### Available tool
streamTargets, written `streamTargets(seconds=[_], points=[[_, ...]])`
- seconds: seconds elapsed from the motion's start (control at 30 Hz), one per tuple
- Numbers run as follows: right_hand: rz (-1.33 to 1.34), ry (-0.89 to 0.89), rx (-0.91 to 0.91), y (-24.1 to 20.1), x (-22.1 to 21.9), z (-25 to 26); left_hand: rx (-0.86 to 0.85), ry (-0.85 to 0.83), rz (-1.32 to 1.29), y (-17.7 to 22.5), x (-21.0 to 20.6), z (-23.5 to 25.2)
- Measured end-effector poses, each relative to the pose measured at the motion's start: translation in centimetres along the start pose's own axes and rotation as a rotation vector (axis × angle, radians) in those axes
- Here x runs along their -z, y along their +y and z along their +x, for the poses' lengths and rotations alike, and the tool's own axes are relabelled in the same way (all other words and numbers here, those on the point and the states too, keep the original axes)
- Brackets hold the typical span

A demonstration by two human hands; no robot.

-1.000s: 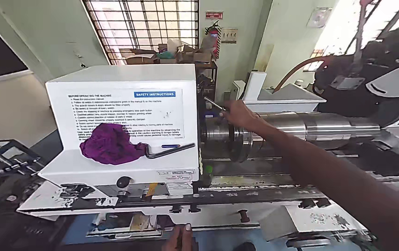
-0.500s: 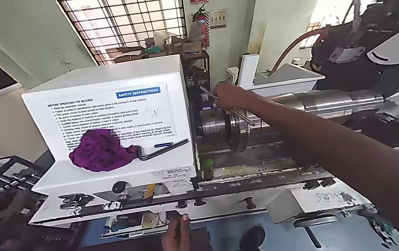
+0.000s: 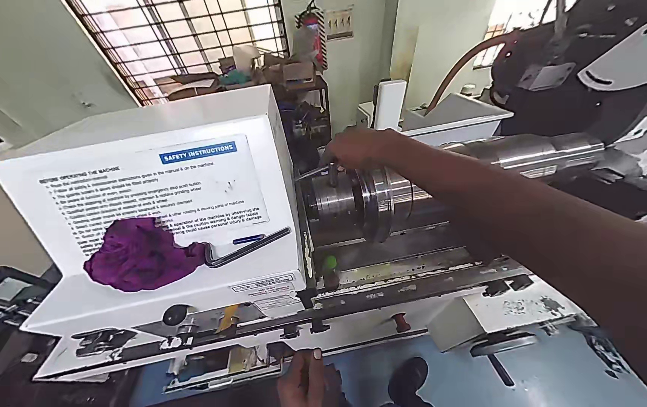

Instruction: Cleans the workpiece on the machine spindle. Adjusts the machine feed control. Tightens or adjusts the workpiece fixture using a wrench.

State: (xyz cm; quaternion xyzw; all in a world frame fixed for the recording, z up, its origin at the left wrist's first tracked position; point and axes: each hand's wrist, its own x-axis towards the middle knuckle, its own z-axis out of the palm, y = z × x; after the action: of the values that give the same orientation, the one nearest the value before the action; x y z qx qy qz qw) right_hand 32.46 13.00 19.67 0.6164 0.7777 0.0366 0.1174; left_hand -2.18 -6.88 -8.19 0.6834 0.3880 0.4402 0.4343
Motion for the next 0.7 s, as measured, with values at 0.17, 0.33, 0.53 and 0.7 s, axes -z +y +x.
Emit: streamTargets(seconds=[0.17,0.33,0.53,0.7], points=[[-0.021,0.055,-0.014,1.7,-1.1,0.5,0.029,0.051,0.011,-0.1,0.1,-0.4],[-0.024,0.09,-0.192,2.7,-1.1,-2.1,0.044,0.053,0.004,0.0,-0.4,-0.2],[-0.044,0.172,-0.2,3.6,-2.6,-3.0,0.045,0.019,0.004,0.3,-1.4,1.0],[0.01,0.216,-0.143,4.6,-3.2,-3.3,0.049,0.005,0.002,0.3,-1.7,1.3]])
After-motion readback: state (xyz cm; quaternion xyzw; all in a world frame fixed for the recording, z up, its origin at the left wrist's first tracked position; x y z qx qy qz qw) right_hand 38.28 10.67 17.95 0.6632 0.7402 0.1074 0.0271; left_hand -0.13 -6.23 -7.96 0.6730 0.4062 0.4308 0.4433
